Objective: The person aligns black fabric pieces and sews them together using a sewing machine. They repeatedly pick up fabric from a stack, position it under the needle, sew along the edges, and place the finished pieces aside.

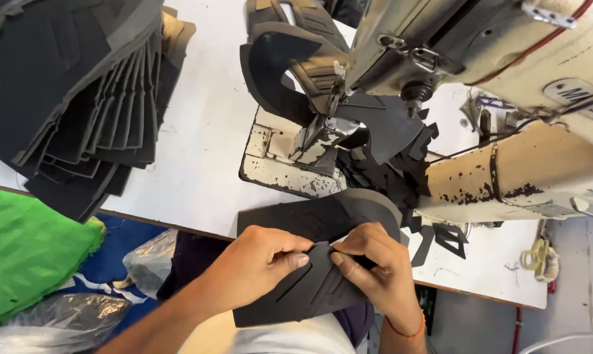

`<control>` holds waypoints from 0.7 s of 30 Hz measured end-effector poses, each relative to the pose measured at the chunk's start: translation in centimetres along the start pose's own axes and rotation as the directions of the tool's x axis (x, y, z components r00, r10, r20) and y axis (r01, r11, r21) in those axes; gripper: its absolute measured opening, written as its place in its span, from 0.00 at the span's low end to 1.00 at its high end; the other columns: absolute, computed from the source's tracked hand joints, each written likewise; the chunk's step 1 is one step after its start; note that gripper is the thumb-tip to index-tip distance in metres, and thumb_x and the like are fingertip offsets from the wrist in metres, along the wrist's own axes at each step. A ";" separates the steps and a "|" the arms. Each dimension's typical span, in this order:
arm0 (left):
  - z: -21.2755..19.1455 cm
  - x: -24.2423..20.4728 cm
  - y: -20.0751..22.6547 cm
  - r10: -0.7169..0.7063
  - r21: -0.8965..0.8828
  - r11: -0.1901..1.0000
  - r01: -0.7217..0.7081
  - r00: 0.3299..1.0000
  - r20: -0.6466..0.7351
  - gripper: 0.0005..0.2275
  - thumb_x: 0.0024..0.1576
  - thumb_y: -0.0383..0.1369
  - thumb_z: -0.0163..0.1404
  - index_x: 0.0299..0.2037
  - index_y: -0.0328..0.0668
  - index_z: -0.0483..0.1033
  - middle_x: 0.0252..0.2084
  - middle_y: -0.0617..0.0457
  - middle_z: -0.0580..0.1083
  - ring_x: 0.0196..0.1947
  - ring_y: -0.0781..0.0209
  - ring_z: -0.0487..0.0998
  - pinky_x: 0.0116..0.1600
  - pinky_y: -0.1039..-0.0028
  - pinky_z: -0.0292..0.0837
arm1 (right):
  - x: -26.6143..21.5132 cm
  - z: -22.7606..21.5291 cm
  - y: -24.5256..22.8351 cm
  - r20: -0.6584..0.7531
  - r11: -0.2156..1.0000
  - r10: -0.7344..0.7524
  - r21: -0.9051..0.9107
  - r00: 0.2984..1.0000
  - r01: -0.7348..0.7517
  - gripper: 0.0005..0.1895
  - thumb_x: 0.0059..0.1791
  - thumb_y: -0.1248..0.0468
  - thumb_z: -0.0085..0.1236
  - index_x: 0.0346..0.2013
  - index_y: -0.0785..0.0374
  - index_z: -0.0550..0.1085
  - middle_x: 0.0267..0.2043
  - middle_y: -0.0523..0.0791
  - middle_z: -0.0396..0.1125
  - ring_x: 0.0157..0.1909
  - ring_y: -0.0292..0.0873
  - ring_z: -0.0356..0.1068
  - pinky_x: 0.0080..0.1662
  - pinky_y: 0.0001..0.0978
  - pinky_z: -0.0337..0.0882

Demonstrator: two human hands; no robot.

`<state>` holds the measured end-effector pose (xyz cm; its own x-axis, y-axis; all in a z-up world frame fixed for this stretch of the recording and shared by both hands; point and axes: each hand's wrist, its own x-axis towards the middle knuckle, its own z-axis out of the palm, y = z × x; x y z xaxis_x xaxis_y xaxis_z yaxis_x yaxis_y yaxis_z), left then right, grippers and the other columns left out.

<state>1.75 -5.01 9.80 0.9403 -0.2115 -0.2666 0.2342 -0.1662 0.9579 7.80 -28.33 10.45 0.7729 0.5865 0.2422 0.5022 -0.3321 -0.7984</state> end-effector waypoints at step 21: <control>2.4 1.0 -5.0 0.216 -0.318 0.917 -0.241 0.970 -0.113 0.08 0.56 0.27 0.61 0.43 0.29 0.84 0.30 0.53 0.78 0.29 0.73 0.73 0.34 0.81 0.70 | -0.3 -1.6 -0.2 0.086 0.964 0.115 0.229 0.990 -0.132 0.14 0.44 0.77 0.55 0.44 0.71 0.77 0.38 0.48 0.74 0.48 0.50 0.72 0.51 0.38 0.71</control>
<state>0.89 -6.72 4.49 0.9904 -0.1323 -0.0396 0.0664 0.2050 0.9765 8.12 -29.58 11.40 0.7889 0.6062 0.1005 0.2936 -0.2282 -0.9283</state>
